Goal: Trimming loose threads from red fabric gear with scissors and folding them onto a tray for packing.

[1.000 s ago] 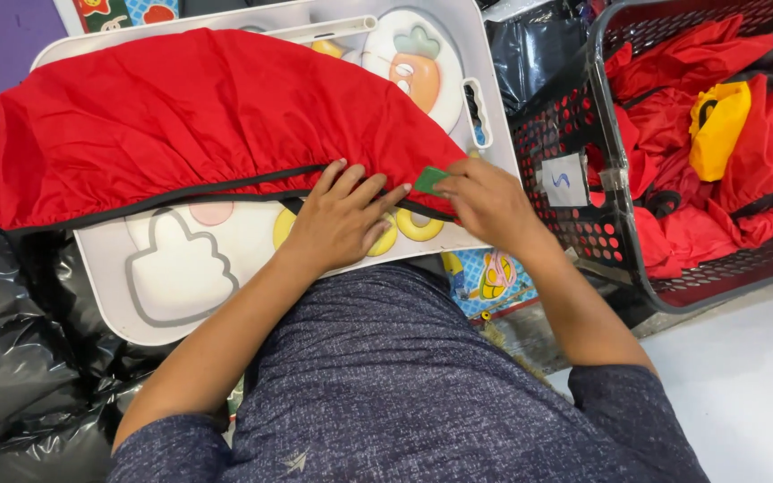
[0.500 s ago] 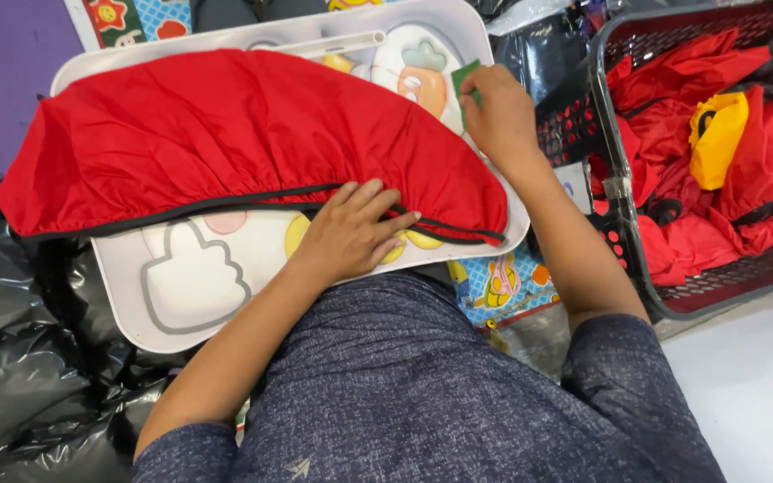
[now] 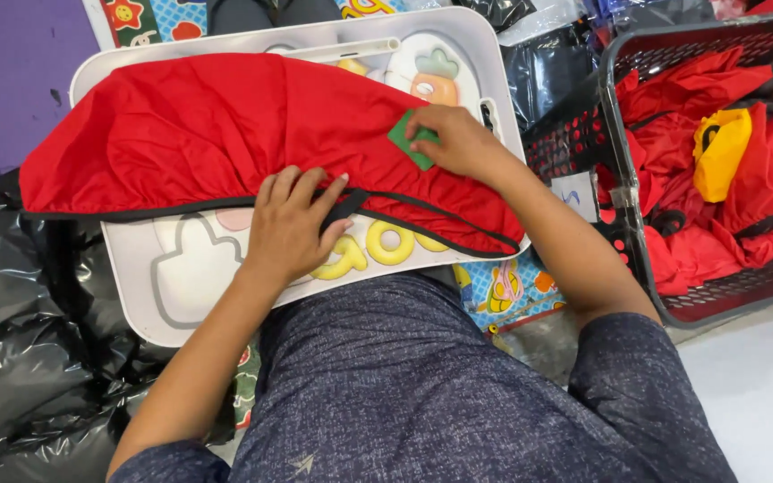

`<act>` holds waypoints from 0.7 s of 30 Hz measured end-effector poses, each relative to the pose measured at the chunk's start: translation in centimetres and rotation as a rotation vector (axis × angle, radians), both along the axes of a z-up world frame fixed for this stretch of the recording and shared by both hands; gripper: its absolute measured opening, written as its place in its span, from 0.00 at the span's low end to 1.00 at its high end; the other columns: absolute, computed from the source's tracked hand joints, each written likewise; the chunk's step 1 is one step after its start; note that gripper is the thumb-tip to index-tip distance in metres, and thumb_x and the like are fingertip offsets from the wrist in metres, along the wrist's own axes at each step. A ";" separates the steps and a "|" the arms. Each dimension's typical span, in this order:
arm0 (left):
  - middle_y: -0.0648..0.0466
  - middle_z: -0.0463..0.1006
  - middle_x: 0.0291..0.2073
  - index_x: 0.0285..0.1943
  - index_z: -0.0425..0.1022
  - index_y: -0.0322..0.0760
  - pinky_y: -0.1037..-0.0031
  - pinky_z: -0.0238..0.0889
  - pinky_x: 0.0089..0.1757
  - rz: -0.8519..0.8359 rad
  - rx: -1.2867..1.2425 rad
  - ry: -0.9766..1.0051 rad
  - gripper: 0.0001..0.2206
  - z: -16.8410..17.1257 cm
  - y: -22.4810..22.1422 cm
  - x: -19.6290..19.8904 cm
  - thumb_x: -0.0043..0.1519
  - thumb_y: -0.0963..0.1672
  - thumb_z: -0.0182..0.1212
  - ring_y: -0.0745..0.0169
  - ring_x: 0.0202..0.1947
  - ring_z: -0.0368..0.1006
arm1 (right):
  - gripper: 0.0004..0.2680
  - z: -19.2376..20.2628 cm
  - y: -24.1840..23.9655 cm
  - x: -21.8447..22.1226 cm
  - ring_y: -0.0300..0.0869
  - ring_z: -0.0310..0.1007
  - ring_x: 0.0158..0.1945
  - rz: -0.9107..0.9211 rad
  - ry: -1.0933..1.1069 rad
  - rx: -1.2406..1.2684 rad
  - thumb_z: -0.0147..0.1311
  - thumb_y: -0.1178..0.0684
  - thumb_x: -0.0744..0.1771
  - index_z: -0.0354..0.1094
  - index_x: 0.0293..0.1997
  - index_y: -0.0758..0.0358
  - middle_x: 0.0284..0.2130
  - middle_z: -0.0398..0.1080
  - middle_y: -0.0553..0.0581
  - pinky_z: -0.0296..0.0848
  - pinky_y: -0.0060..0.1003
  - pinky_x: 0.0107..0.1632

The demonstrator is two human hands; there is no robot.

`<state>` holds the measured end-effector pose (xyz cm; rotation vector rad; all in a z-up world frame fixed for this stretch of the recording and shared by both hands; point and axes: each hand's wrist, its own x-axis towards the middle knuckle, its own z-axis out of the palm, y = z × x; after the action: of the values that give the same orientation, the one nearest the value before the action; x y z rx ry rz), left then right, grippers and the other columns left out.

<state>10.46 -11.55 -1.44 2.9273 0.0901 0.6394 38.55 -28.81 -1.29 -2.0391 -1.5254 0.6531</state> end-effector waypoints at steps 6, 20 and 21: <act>0.55 0.72 0.66 0.73 0.69 0.50 0.54 0.55 0.61 -0.059 0.064 0.057 0.29 -1.0 0.0 -0.6 0.68 0.61 0.43 0.46 0.66 0.62 | 0.12 4.4 2.8 -3.1 0.64 0.73 0.50 -0.363 -0.257 0.134 0.55 0.59 0.67 0.61 0.55 0.58 0.51 0.72 0.63 0.67 0.56 0.44; 0.54 0.58 0.76 0.80 0.54 0.49 0.52 0.40 0.68 -0.162 -0.193 0.243 0.37 -2.2 -3.7 0.1 0.66 0.63 0.40 0.47 0.77 0.46 | 0.08 0.4 9.7 -5.6 0.55 0.78 0.47 0.136 -0.366 0.204 0.64 0.51 0.65 0.73 0.46 0.52 0.38 0.76 0.55 0.76 0.52 0.46; 0.54 0.58 0.76 0.80 0.54 0.49 0.52 0.40 0.68 -0.157 -0.202 0.250 0.37 -1.0 -2.9 -0.7 0.66 0.63 0.40 0.47 0.77 0.46 | 0.08 -0.1 10.0 -4.6 0.55 0.78 0.47 0.142 -0.357 0.198 0.64 0.51 0.65 0.73 0.46 0.52 0.38 0.76 0.55 0.76 0.52 0.46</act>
<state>9.79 -14.47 -2.40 2.7675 -0.0464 0.2244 33.93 -18.85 -1.39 -1.9825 -1.8663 0.1802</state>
